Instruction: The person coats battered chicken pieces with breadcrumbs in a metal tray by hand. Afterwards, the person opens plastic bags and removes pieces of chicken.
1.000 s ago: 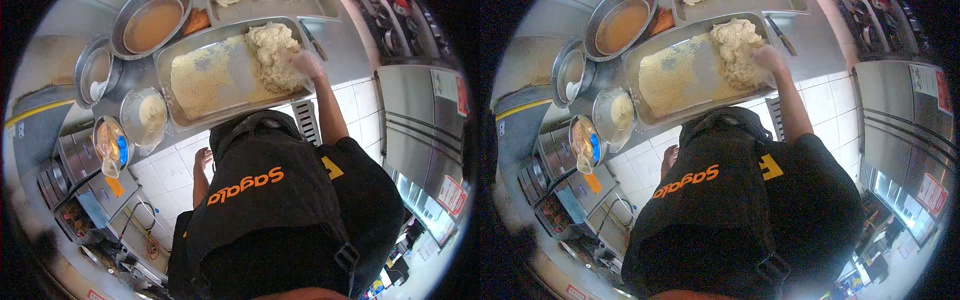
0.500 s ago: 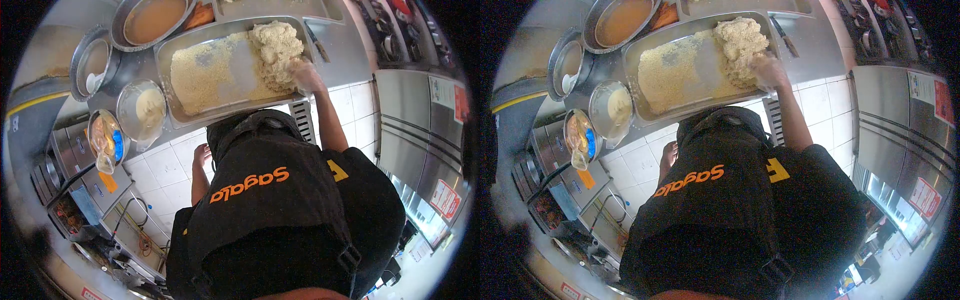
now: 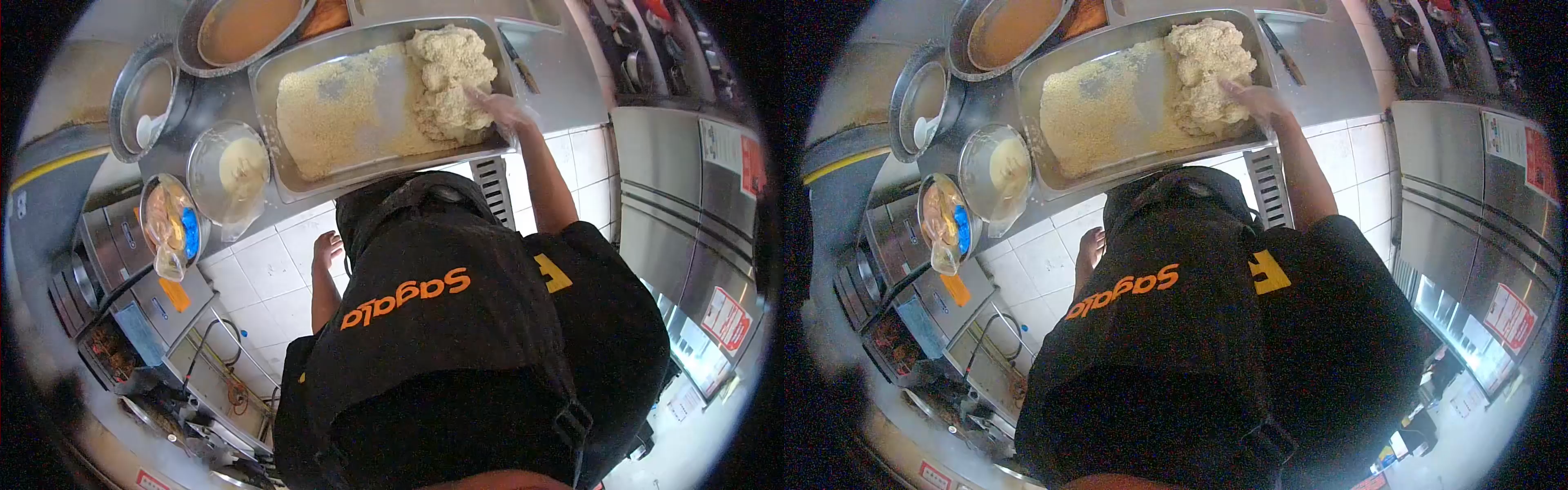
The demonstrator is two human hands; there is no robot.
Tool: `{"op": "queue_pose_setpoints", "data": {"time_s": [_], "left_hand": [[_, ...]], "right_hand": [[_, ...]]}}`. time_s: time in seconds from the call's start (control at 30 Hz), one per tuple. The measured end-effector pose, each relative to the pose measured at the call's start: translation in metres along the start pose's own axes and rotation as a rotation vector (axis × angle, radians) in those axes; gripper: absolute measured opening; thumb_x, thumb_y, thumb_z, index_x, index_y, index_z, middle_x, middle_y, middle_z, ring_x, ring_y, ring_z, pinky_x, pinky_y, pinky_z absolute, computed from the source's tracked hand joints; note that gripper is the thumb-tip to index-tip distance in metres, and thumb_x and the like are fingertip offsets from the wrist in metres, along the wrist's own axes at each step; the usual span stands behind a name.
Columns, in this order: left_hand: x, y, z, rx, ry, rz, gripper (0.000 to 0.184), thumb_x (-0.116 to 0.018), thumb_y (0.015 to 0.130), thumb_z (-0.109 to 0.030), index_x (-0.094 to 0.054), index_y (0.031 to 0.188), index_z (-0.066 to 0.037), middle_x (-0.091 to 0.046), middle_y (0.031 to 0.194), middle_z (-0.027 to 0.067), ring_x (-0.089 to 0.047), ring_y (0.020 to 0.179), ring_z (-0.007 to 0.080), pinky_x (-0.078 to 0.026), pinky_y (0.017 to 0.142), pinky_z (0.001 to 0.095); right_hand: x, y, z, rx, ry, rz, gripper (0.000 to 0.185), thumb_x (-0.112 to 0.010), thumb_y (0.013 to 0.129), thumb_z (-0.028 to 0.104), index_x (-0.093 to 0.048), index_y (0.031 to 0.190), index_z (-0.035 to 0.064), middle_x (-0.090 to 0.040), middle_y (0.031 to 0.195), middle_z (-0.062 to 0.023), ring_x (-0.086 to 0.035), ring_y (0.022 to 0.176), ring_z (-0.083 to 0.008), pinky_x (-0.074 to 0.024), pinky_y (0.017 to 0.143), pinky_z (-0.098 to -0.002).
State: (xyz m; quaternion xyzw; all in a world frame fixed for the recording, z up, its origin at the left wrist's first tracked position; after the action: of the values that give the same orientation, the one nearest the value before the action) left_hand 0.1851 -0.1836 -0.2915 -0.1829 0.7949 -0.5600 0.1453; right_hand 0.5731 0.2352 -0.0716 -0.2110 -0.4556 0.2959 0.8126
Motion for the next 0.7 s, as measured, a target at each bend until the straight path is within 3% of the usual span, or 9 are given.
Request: {"op": "queue_pose_setpoints", "data": {"time_s": [0.03,0.13,0.23,0.33,0.43,0.53,0.6,0.7], "left_hand": [[0.000,-0.001,0.001,-0.005,-0.007,-0.007,0.033,-0.037,0.088,-0.026,-0.045,0.116,-0.009,-0.056,0.104,0.0060,-0.055,0.091,0.0200,-0.046,0.075,0.0354],[0.003,-0.008,0.001,0.007,-0.021,-0.020,0.033,-0.038,0.088,-0.025,-0.045,0.116,-0.009,-0.056,0.104,0.0064,-0.056,0.090,0.0203,-0.046,0.075,0.0355],[0.003,0.004,0.006,0.023,-0.010,0.006,0.034,-0.041,0.087,-0.027,-0.046,0.115,-0.010,-0.055,0.104,0.0065,-0.054,0.092,0.0216,-0.046,0.077,0.0371],[0.001,0.011,0.006,0.040,0.029,0.024,0.035,-0.041,0.086,-0.031,-0.046,0.114,-0.010,-0.055,0.104,0.0078,-0.051,0.097,0.0229,-0.045,0.079,0.0388],[-0.001,0.012,-0.002,0.008,0.027,0.076,0.035,-0.041,0.087,-0.030,-0.046,0.115,-0.010,-0.055,0.105,0.0079,-0.053,0.095,0.0225,-0.044,0.079,0.0391],[-0.005,-0.001,-0.015,0.000,0.023,0.007,0.034,-0.042,0.086,-0.029,-0.046,0.115,-0.010,-0.055,0.105,0.0076,-0.054,0.092,0.0221,-0.044,0.078,0.0390],[-0.007,-0.008,-0.021,0.001,0.036,-0.028,0.034,-0.042,0.086,-0.028,-0.046,0.115,-0.010,-0.055,0.104,0.0076,-0.055,0.091,0.0218,-0.045,0.078,0.0388],[-0.004,-0.014,-0.023,-0.034,0.017,-0.018,0.033,-0.043,0.087,-0.026,-0.046,0.115,-0.010,-0.055,0.105,0.0076,-0.055,0.092,0.0216,-0.044,0.078,0.0394]], "right_hand": [[-0.002,0.002,0.002,0.044,-0.084,0.005,0.077,-0.028,0.078,0.067,-0.040,0.125,0.0064,-0.045,0.123,-0.0156,-0.041,0.114,-0.0293,-0.0295,0.097,-0.0392],[0.004,-0.030,0.029,0.040,0.072,0.142,0.070,-0.029,0.081,0.063,-0.036,0.128,0.0126,-0.041,0.128,-0.0119,-0.033,0.121,-0.0288,-0.0246,0.101,-0.0391],[-0.012,-0.025,0.011,-0.130,0.198,0.041,0.064,-0.028,0.082,0.061,-0.033,0.130,0.0183,-0.035,0.133,-0.0082,-0.026,0.125,-0.0261,-0.0191,0.104,-0.0400],[-0.005,-0.027,0.013,0.216,0.342,0.069,0.068,-0.029,0.081,0.063,-0.034,0.130,0.0158,-0.029,0.136,-0.0094,-0.021,0.127,-0.0256,-0.0164,0.104,-0.0416],[-0.006,-0.018,0.003,0.101,0.374,0.147,0.070,-0.029,0.081,0.063,-0.033,0.130,0.0144,-0.028,0.136,-0.0111,-0.020,0.128,-0.0252,-0.0167,0.104,-0.0404],[-0.004,-0.027,0.010,0.181,0.204,0.120,0.068,-0.027,0.081,0.062,-0.035,0.129,0.0148,-0.032,0.133,-0.0122,-0.025,0.126,-0.0256,-0.0177,0.104,-0.0402],[0.003,-0.034,0.024,0.010,0.133,0.158,0.064,-0.029,0.082,0.060,-0.039,0.127,0.0157,-0.037,0.130,-0.0121,-0.028,0.124,-0.0253,-0.0191,0.104,-0.0389],[-0.004,0.004,-0.013,-0.025,-0.054,0.234,0.061,-0.035,0.081,0.059,-0.045,0.123,0.0164,-0.043,0.126,-0.0111,-0.032,0.122,-0.0254,-0.0207,0.103,-0.0414]]}}
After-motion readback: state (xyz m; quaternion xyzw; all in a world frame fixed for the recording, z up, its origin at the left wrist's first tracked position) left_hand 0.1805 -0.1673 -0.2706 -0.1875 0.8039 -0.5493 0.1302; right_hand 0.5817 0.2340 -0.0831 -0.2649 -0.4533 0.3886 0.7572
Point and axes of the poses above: each hand's wrist, its own y-axis towards the middle knuckle, its own x-axis out of the back of the hand, z = x × y, the point moved 2 cm from there along y, towards the middle knuckle
